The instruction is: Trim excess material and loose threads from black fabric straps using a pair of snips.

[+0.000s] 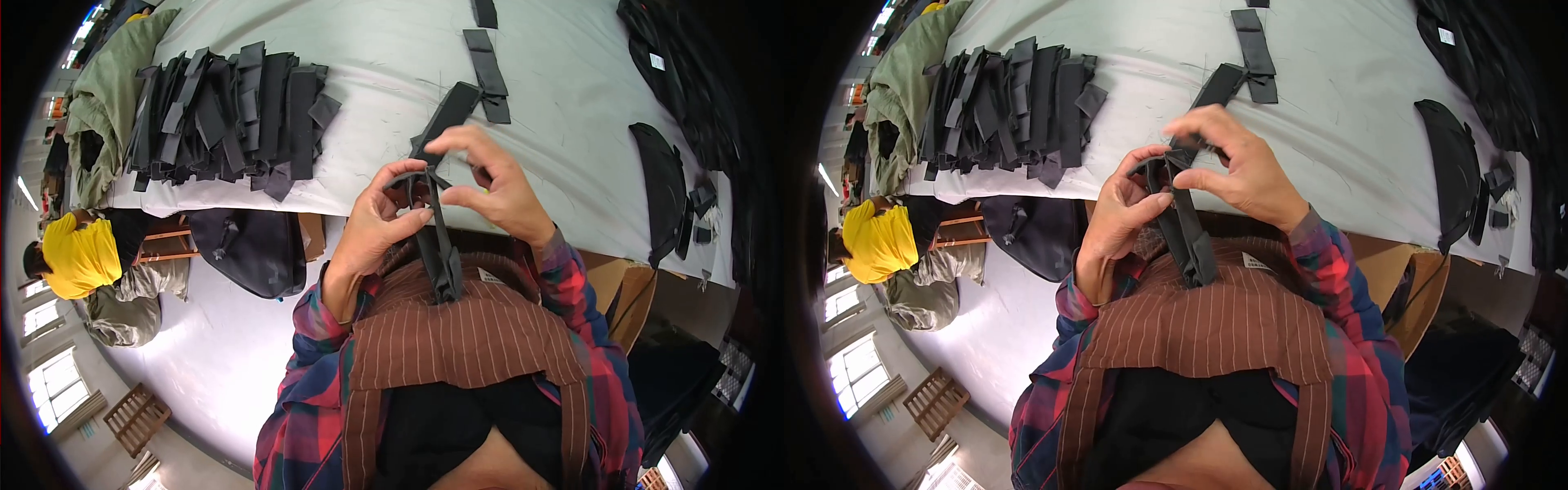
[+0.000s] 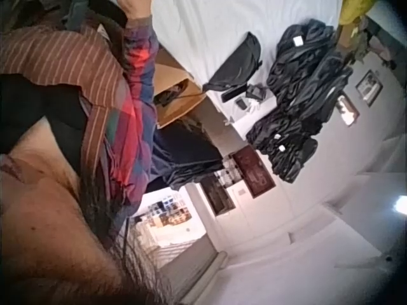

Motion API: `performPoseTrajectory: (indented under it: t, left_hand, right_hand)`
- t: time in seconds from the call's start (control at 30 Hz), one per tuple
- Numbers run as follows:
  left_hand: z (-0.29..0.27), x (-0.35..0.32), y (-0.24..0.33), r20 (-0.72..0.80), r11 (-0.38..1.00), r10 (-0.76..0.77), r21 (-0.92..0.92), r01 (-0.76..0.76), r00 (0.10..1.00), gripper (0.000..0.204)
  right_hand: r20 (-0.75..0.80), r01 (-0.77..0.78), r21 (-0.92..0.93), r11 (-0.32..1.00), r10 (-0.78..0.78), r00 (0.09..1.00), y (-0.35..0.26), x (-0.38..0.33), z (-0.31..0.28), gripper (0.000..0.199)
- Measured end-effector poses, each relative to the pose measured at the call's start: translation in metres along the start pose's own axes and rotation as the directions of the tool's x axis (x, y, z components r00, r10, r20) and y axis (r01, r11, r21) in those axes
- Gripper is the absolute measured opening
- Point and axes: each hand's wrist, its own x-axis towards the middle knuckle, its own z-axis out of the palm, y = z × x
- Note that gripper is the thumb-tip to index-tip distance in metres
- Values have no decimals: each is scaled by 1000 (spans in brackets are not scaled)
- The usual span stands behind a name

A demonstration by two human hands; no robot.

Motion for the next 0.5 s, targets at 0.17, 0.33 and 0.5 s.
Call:
performPoseTrajectory:
  t: [0.17,0.33,0.5]
  left_hand:
    - [2,-3,-6,84,994,52,87,-60,995,72]
    - [3,-2,-16,-12,995,66,69,-65,998,76]
    - [-4,11,-21,-261,957,289,100,-272,921,63]
  right_hand:
    - [-26,-73,48,996,74,997,19,-10,0,7]
    - [-97,-74,-89,993,65,993,10,-12,4,2]
    - [-32,-228,226,947,241,970,-1,-16,4,17]
